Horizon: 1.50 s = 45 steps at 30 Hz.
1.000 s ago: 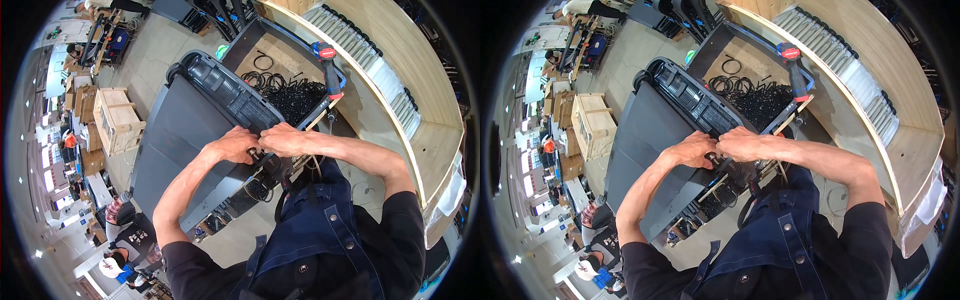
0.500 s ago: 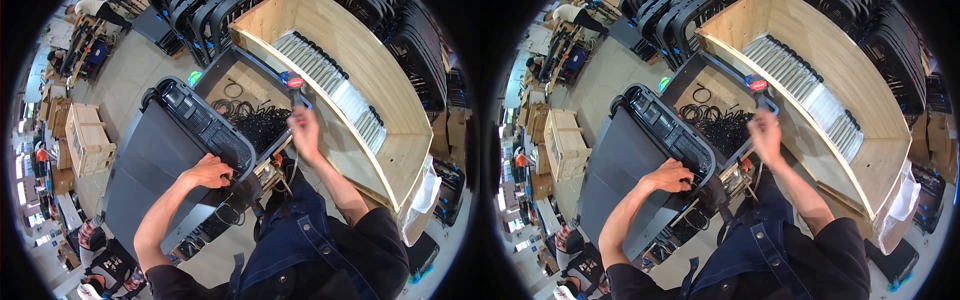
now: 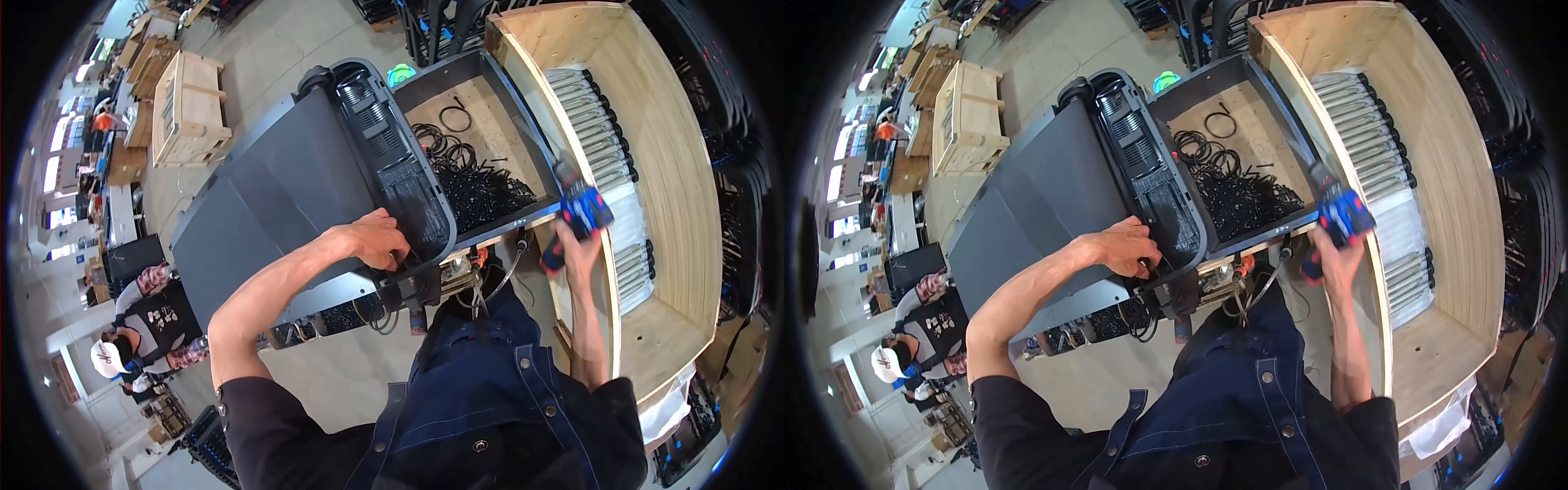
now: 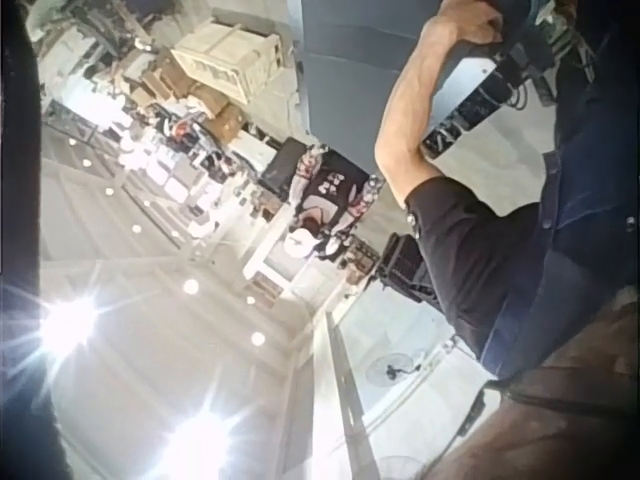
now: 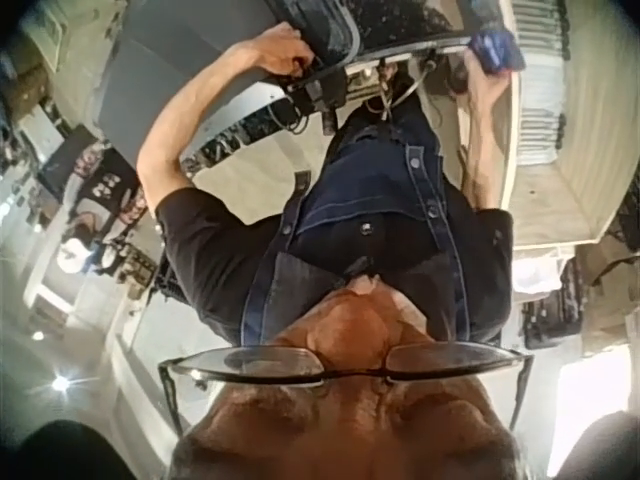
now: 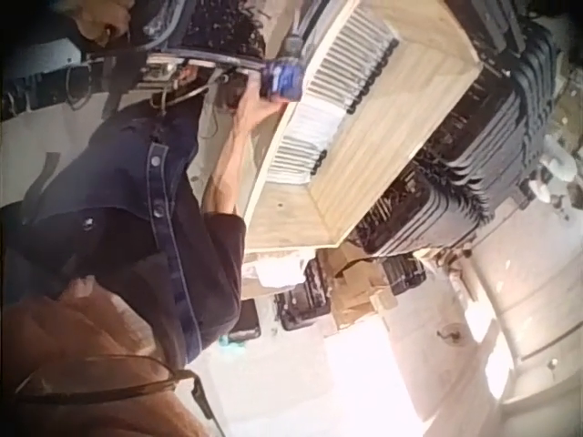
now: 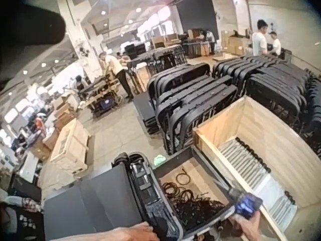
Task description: Assembling the base components and frame of treadmills on a factory floor.
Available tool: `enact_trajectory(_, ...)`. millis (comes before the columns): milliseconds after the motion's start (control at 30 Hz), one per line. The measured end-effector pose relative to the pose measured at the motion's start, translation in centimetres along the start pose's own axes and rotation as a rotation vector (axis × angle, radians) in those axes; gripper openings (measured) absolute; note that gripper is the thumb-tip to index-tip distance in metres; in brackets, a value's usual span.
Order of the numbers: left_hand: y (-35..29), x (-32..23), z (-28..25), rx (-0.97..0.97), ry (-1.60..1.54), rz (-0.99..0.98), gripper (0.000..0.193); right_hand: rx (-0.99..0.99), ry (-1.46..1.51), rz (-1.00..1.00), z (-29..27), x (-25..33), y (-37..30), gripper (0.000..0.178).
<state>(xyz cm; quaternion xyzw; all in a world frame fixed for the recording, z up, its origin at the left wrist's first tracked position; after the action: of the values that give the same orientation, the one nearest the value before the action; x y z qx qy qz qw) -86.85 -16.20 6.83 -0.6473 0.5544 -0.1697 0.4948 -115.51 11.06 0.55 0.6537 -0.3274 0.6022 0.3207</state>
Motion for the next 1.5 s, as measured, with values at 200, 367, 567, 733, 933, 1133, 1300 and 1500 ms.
enact_trajectory(200,0.5,-0.1,-0.5,0.012,0.018,0.017,0.02,0.409,0.227,0.519,-2.7,2.6,-6.0,0.047)
enact_trajectory(367,0.6,-0.2,-1.0,0.025,0.018,0.02,0.019,0.569,0.203,0.628,-2.5,1.0,-6.7,0.047)
enact_trajectory(567,0.4,-0.5,-1.1,-0.002,0.028,0.024,0.017,0.691,0.178,0.616,-2.3,0.6,-5.0,0.047)
enact_trajectory(733,0.7,-0.5,-0.9,0.0,0.016,0.023,0.019,0.723,0.114,0.479,-2.2,-0.7,-3.7,0.046)
enact_trajectory(933,0.8,-0.7,-0.9,0.022,0.059,0.013,0.02,0.775,-0.05,0.811,-0.6,1.8,-0.7,0.048)
enact_trajectory(1133,0.8,0.0,-0.4,-0.037,0.043,0.032,0.02,0.933,-0.112,0.522,0.4,2.1,1.9,0.046)
enact_trajectory(1300,1.1,0.4,-0.2,-0.044,0.075,0.027,0.02,1.038,0.005,0.579,1.3,2.2,2.7,0.042)
enact_trajectory(1500,0.8,0.4,0.7,-0.064,0.046,0.014,0.021,1.012,0.098,0.656,1.2,2.5,1.8,0.048)
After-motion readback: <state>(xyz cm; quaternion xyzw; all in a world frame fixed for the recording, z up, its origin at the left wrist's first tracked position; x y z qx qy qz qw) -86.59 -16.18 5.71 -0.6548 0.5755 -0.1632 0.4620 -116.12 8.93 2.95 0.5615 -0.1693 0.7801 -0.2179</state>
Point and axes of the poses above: each hand's wrist, its own y-axis towards the middle knuckle, its own z-axis out of the palm, x = y × z, the point moved 1 cm from there along y, towards the middle knuckle, and after that the axes turned 9 degrees about -z, right-handed, at the moved point
